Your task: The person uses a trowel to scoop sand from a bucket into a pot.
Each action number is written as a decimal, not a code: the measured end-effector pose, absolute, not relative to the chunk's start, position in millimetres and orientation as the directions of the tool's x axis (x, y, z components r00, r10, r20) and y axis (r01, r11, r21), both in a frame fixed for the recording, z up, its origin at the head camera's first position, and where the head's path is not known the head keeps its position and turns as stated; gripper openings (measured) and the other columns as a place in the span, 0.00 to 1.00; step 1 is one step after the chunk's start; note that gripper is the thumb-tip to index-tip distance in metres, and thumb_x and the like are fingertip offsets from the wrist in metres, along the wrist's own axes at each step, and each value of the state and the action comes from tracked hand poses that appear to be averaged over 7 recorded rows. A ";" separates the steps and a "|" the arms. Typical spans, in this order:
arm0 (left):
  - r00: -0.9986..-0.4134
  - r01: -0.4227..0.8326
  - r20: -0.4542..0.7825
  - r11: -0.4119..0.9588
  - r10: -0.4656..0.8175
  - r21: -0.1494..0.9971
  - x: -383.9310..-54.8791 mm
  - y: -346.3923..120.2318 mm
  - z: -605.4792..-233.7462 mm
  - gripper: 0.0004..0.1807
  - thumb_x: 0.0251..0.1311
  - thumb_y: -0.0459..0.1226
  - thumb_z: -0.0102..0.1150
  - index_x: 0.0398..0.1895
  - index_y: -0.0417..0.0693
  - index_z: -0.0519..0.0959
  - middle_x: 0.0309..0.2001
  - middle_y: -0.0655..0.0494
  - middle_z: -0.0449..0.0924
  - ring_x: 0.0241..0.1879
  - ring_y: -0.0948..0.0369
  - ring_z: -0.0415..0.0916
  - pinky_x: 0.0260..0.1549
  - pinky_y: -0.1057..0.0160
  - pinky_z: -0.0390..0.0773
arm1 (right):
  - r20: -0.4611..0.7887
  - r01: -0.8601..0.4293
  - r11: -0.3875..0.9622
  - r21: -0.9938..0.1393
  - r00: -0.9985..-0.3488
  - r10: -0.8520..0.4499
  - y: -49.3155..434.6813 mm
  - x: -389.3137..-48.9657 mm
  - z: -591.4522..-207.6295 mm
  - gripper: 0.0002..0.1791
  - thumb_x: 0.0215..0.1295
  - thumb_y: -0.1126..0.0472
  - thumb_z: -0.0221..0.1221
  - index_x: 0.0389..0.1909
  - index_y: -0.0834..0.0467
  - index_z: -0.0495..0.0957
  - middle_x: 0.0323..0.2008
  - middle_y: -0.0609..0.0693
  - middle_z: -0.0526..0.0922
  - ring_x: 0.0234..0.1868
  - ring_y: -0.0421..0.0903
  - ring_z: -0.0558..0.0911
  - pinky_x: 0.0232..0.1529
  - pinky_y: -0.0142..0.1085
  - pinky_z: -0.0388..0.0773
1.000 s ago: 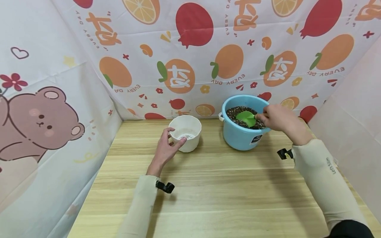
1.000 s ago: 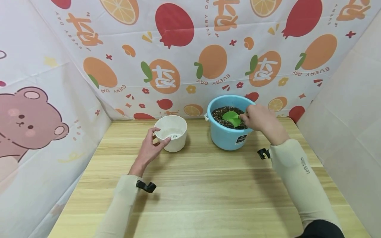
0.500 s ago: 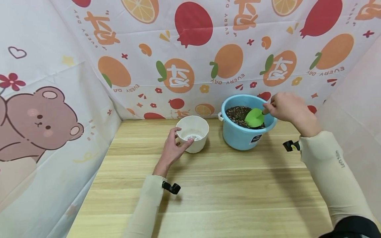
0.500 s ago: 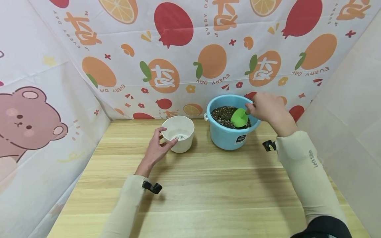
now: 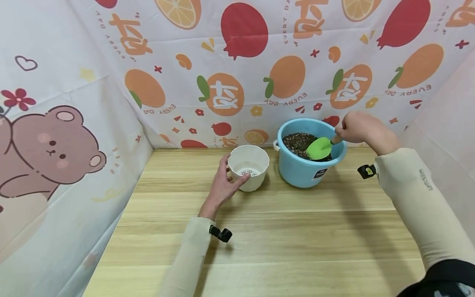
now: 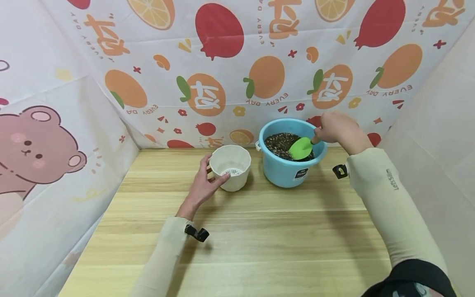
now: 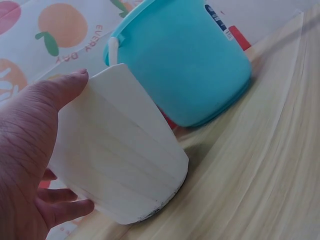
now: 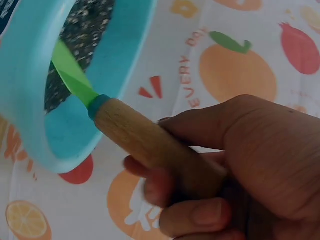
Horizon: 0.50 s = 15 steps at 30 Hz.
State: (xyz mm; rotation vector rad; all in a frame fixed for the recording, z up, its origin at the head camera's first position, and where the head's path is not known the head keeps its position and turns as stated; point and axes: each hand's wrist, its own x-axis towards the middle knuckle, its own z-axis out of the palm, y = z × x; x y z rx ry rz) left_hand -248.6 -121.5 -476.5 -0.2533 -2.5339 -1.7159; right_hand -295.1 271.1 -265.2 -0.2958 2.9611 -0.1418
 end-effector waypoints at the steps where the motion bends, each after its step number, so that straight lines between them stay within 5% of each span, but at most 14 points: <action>1: -0.984 0.177 0.153 0.363 0.096 0.915 -249.2 -120.0 -476.9 0.57 0.55 0.61 0.70 0.81 0.69 0.45 0.77 0.49 0.58 0.72 0.42 0.65 0.61 0.41 0.77 | -0.181 -0.185 0.979 -0.086 -0.964 -0.198 270.1 -297.0 -266.3 0.20 0.71 0.53 0.58 0.25 0.64 0.82 0.17 0.50 0.72 0.23 0.48 0.71 0.25 0.38 0.67; 9: -0.977 0.209 0.175 0.368 0.125 0.906 -252.1 -108.6 -479.7 0.57 0.56 0.60 0.70 0.82 0.61 0.46 0.77 0.48 0.59 0.72 0.41 0.65 0.59 0.42 0.80 | -0.327 -0.196 0.980 0.047 -0.930 -0.170 262.7 -302.3 -280.7 0.20 0.72 0.49 0.57 0.27 0.60 0.76 0.21 0.51 0.72 0.27 0.49 0.74 0.29 0.40 0.68; 15: -0.967 0.248 0.206 0.366 0.148 0.897 -253.2 -100.0 -480.3 0.54 0.56 0.59 0.70 0.81 0.59 0.51 0.73 0.47 0.63 0.70 0.41 0.68 0.56 0.43 0.81 | -0.299 -0.161 0.976 0.148 -0.948 -0.111 256.3 -302.0 -293.6 0.17 0.72 0.50 0.57 0.32 0.60 0.77 0.26 0.55 0.78 0.31 0.52 0.77 0.33 0.44 0.71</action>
